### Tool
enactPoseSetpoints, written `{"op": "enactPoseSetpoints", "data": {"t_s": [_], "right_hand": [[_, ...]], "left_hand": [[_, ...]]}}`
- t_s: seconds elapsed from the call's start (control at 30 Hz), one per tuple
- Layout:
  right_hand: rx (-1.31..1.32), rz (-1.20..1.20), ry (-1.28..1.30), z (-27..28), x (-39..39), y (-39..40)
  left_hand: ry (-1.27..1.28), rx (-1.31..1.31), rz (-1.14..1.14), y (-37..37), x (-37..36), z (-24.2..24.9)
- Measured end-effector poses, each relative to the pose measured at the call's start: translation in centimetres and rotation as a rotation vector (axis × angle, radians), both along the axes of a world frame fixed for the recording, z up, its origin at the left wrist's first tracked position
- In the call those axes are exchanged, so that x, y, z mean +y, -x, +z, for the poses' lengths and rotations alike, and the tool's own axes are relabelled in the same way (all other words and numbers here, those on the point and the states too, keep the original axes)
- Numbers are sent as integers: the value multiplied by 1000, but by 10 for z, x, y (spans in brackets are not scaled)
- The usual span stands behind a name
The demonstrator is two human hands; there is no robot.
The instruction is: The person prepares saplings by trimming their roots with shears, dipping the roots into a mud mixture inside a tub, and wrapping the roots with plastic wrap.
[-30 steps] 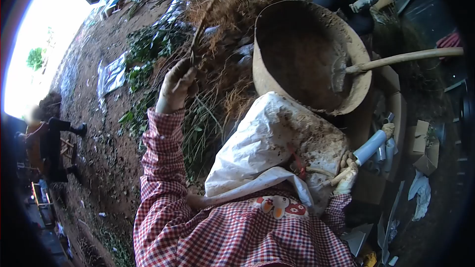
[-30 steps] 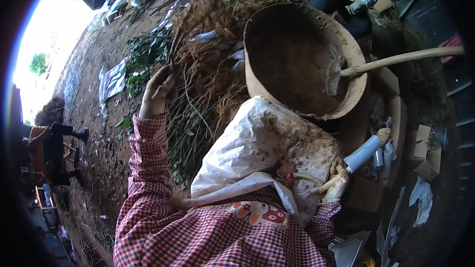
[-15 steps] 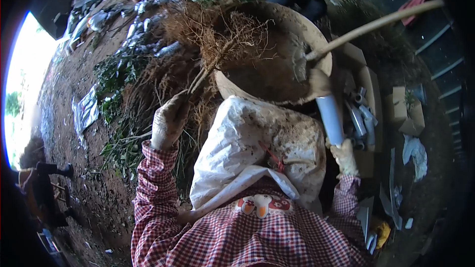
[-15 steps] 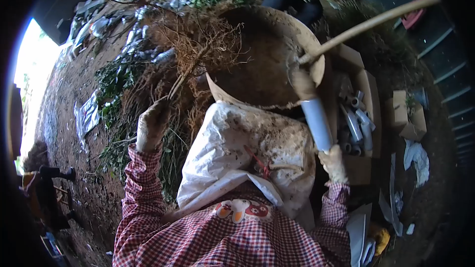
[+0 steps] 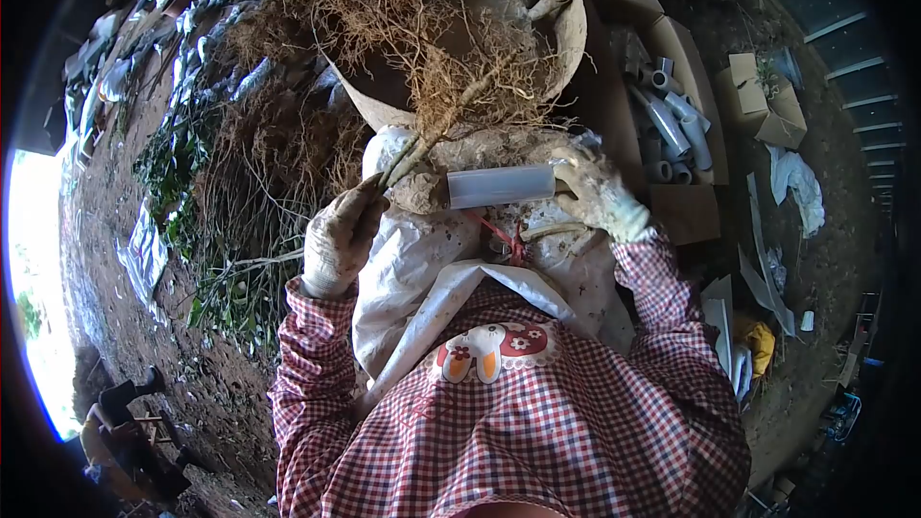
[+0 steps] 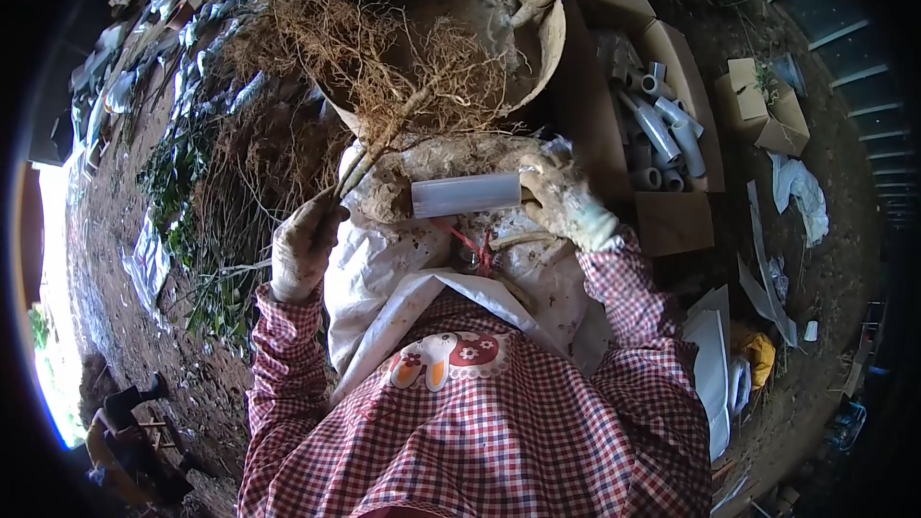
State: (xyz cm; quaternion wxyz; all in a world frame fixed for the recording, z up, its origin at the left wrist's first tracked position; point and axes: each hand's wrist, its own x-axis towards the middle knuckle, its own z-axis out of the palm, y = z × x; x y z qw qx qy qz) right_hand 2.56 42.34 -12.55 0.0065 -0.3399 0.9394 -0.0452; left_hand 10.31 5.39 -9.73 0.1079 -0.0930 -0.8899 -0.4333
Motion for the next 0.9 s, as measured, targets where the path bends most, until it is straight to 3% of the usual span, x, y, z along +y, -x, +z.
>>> {"op": "enactPoseSetpoints", "data": {"t_s": [0.03, 0.1, 0.17, 0.2, 0.23, 0.37, 0.4, 0.5, 0.53, 0.63, 0.77, 0.9], "right_hand": [[5, -71, -31, 4, 0, -10], [-308, -289, 907, -11, -3, -34], [95, -341, 458, 13, -14, -58], [220, -124, 495, -1, -15, -62], [36, -224, 425, 0, -27, -86], [137, -225, 26, -61, -48, -111], [-86, -267, 11, -35, -57, -114], [-129, -230, -27, -25, -67, -120], [-69, -196, -146, -37, -64, -120], [-160, -229, -79, -35, -57, -117], [-143, -306, -43, -32, -45, -115], [-222, -261, -328, -27, -45, -115]], "left_hand": [[-4, 7, -4, -2, 2, -4], [6, -11, 3, -7, 6, -7], [38, -52, 13, -11, 12, -5], [18, -50, 7, -10, 15, -10], [5, -62, -7, -9, 20, -12], [-89, -35, -92, -2, 39, -24], [-88, -77, -132, 1, 44, -15], [15, -52, -176, 8, 56, -14], [29, -2, -194, 11, 56, -19], [53, 133, -237, 19, 55, -32], [-20, 124, -253, 14, 60, -34], [38, 151, -294, 15, 71, 1]]}}
